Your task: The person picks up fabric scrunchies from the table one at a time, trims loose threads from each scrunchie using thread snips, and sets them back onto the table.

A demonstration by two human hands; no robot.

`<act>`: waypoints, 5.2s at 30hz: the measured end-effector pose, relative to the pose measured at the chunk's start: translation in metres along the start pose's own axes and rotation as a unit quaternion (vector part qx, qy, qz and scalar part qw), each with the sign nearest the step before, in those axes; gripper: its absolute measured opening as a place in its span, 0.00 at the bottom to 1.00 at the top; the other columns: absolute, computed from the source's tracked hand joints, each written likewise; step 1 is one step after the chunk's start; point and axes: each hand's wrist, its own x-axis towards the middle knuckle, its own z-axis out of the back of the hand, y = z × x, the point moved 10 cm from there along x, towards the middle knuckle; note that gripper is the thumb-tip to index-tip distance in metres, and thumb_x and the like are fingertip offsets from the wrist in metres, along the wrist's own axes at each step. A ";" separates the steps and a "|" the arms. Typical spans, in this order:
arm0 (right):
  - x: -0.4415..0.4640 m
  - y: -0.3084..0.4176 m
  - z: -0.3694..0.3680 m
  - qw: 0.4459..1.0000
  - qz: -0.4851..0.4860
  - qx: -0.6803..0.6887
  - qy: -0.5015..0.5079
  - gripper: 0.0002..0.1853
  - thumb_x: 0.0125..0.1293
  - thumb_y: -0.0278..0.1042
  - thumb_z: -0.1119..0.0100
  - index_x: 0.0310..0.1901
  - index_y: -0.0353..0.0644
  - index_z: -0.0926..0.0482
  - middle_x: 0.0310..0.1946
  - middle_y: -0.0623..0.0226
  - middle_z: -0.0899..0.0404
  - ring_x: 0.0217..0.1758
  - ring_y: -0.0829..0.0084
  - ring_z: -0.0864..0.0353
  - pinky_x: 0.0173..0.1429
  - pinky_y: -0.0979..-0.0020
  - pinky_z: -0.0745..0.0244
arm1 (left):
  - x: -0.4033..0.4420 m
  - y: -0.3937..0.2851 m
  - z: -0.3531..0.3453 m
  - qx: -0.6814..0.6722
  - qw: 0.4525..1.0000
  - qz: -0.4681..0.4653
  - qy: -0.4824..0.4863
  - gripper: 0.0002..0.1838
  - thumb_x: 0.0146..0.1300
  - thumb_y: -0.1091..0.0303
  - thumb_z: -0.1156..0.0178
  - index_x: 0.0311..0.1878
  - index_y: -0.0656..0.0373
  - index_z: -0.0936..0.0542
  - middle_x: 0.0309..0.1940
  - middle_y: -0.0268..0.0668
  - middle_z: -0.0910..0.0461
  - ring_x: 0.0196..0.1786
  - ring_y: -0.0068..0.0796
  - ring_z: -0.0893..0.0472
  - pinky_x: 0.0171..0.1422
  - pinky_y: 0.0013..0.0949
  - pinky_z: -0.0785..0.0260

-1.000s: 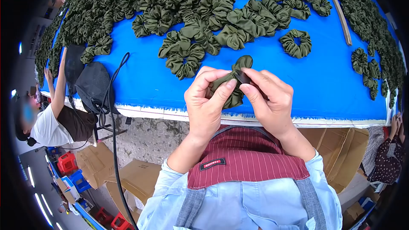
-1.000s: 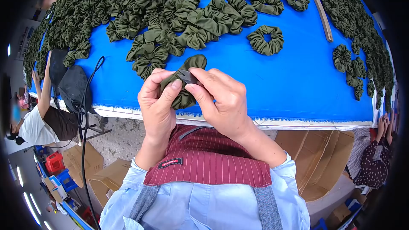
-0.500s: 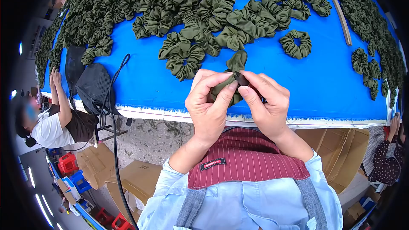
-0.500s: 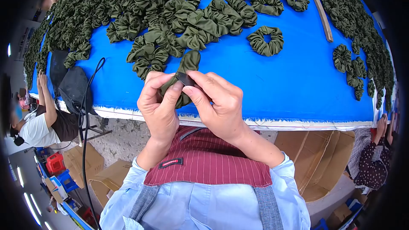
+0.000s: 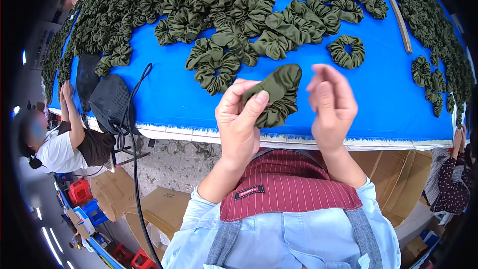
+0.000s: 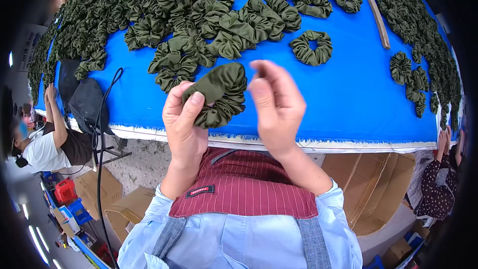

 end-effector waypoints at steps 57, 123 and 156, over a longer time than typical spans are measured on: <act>0.075 -0.034 0.090 0.851 0.102 -0.499 0.128 0.15 0.49 0.20 0.36 0.41 0.42 0.21 0.37 0.74 0.23 0.30 0.78 0.24 0.37 0.79 0.29 | -0.023 0.048 -0.020 0.064 0.969 0.172 0.165 0.16 0.61 0.73 0.44 0.52 0.65 0.29 0.44 0.44 0.24 0.50 0.33 0.25 0.58 0.31 0.36; 0.010 -0.012 -0.033 0.972 -0.085 -0.094 0.200 0.15 0.60 0.22 0.48 0.50 0.35 0.25 0.22 0.74 0.28 0.21 0.84 0.38 0.26 0.83 0.42 | 0.002 0.011 -0.019 -0.017 0.992 0.085 0.090 0.09 0.57 0.81 0.44 0.41 0.64 0.29 0.37 0.37 0.26 0.33 0.26 0.20 0.39 0.22 0.27; -0.008 0.038 -0.037 0.949 0.163 -0.245 0.112 0.13 0.48 0.21 0.37 0.39 0.33 0.22 0.26 0.62 0.21 0.21 0.74 0.29 0.24 0.77 0.34 | 0.005 -0.007 -0.012 0.108 0.993 -0.015 0.048 0.07 0.54 0.80 0.40 0.38 0.64 0.21 0.33 0.30 0.29 0.28 0.15 0.32 0.32 0.14 0.39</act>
